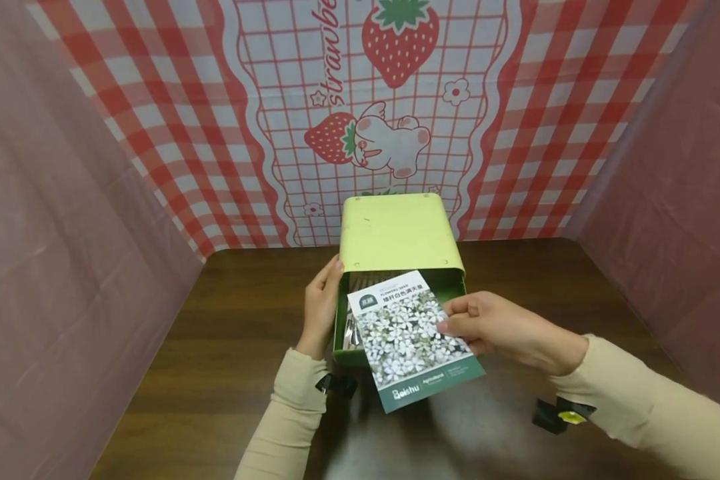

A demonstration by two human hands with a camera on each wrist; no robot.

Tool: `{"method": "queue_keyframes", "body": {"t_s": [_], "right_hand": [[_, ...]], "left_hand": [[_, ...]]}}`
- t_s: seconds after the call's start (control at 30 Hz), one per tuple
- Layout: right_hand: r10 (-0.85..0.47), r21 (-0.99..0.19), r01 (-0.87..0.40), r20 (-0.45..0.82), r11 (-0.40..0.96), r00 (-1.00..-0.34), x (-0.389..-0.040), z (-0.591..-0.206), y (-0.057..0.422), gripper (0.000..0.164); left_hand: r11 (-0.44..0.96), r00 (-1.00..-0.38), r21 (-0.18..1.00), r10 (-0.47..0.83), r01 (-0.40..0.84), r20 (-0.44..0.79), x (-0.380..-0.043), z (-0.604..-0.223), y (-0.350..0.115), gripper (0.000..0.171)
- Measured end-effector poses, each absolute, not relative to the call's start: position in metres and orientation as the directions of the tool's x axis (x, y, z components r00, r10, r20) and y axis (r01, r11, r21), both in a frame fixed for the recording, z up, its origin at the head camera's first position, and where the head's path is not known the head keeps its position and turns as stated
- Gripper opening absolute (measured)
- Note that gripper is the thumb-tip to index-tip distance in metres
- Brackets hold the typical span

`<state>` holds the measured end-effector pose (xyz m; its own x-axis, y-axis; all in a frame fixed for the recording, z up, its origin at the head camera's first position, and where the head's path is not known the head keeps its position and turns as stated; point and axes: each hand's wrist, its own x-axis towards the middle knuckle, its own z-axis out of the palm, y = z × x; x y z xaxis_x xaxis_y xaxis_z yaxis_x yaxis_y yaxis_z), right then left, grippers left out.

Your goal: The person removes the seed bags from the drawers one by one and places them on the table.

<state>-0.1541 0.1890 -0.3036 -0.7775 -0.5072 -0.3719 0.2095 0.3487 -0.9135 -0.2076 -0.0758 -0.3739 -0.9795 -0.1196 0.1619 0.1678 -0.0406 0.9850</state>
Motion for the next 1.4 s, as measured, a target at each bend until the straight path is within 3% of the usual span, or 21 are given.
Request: {"method": "queue_keyframes", "body": {"t_s": [0.23,0.5,0.77,0.87,1.1,1.3,1.4], "right_hand": [[-0.506,-0.932,0.216,-0.342,0.292,-0.792,-0.148,-0.294,0.194,0.043],[-0.383,-0.954,0.182,-0.265,0.239,-0.885,-0.153,-0.281,0.208,0.040],[-0.203,-0.963,0.085,-0.139,0.256,-0.969,-0.167,-0.274,0.235,0.018],[-0.154,-0.978,0.097,-0.127,0.187,-0.980,-0.174,-0.273,0.245,0.018],[0.026,-0.988,0.156,-0.155,0.005,-0.988,-0.191,-0.278,0.263,0.039],[0.143,-0.970,0.033,-0.070,-0.242,-0.987,-0.209,-0.295,0.273,0.018],[0.225,-0.958,-0.024,-0.042,-0.285,-0.973,-0.221,-0.305,0.276,0.010]], "left_hand": [[-0.057,-0.982,0.986,-0.120,0.156,0.148,-0.223,-0.393,-0.078,0.046],[-0.081,-0.980,0.983,-0.127,0.166,0.155,-0.229,-0.406,-0.078,0.048],[-0.070,-0.979,0.983,-0.126,0.169,0.159,-0.228,-0.404,-0.077,0.049],[-0.070,-0.981,0.985,-0.125,0.160,0.150,-0.227,-0.404,-0.078,0.049],[-0.068,-0.982,0.985,-0.122,0.156,0.147,-0.225,-0.405,-0.078,0.048],[-0.056,-0.979,0.985,-0.132,0.163,0.155,-0.223,-0.401,-0.077,0.047],[-0.052,-0.978,0.984,-0.133,0.170,0.162,-0.226,-0.405,-0.077,0.047]]}}
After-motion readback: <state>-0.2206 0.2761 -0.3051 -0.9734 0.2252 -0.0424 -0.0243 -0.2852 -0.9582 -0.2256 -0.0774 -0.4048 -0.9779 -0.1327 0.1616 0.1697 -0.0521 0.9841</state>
